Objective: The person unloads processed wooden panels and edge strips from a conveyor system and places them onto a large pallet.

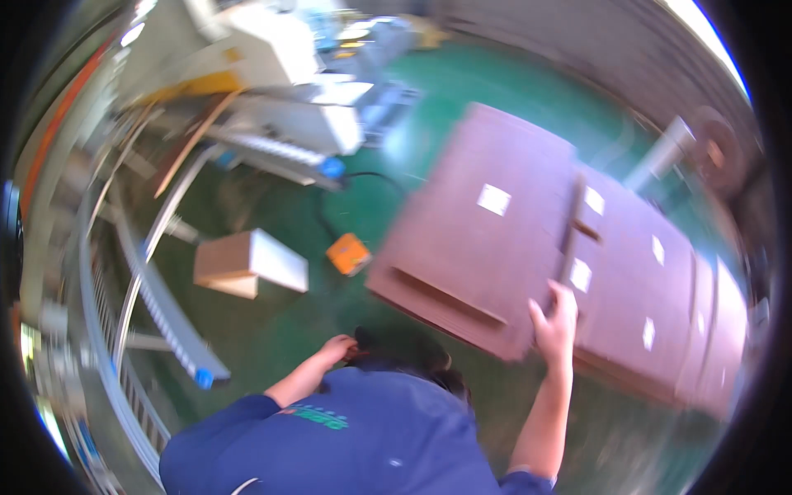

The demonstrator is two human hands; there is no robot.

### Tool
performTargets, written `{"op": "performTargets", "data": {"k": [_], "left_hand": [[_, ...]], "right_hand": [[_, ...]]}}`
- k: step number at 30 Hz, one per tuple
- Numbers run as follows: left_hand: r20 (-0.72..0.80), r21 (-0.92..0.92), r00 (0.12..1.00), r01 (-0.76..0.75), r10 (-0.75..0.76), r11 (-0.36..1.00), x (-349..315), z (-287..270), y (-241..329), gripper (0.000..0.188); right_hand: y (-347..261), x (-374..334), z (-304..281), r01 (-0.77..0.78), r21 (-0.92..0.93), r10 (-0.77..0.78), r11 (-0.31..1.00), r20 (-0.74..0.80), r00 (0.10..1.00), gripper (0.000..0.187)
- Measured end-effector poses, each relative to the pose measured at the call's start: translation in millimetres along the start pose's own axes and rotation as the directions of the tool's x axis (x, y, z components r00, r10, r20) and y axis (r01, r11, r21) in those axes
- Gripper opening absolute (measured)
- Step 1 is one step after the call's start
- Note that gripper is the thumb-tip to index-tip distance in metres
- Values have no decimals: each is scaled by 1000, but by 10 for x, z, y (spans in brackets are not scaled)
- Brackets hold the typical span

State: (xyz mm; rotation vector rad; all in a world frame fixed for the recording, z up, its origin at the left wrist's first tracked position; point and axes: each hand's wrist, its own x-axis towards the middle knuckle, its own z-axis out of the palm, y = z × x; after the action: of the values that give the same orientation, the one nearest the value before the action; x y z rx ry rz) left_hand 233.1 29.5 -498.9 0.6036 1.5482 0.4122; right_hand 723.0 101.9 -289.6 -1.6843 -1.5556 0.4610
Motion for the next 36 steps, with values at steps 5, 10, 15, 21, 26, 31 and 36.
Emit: {"op": "performTargets", "data": {"k": [5,10,15,21,26,31,36], "left_hand": [[-109,34,987,-118,121,992,105,-208,16,19],[-227,-166,973,-73,34,983,170,-620,-164,40],[-412,-585,907,-194,-83,787,329,-1414,-195,49],[-660,-714,744,-577,-106,396,260,-2882,340,71],[-767,-631,641,-760,22,155,22,-4233,970,94],[-766,-622,619,-782,176,45,19,-5056,1604,103],[-650,-734,675,-677,348,-58,84,-5313,2000,82]], "right_hand": [[-511,-99,367,50,-128,-46,990,34,998,48],[-738,36,613,143,-129,-137,981,53,989,42],[-961,175,858,146,-110,-141,983,50,989,37],[-1445,271,1369,147,-40,-146,988,20,989,32],[-1900,374,1826,138,19,-139,990,26,990,31],[-2281,431,2282,70,77,-74,995,53,996,31],[-2648,440,2785,9,206,-46,978,179,983,31]]}}
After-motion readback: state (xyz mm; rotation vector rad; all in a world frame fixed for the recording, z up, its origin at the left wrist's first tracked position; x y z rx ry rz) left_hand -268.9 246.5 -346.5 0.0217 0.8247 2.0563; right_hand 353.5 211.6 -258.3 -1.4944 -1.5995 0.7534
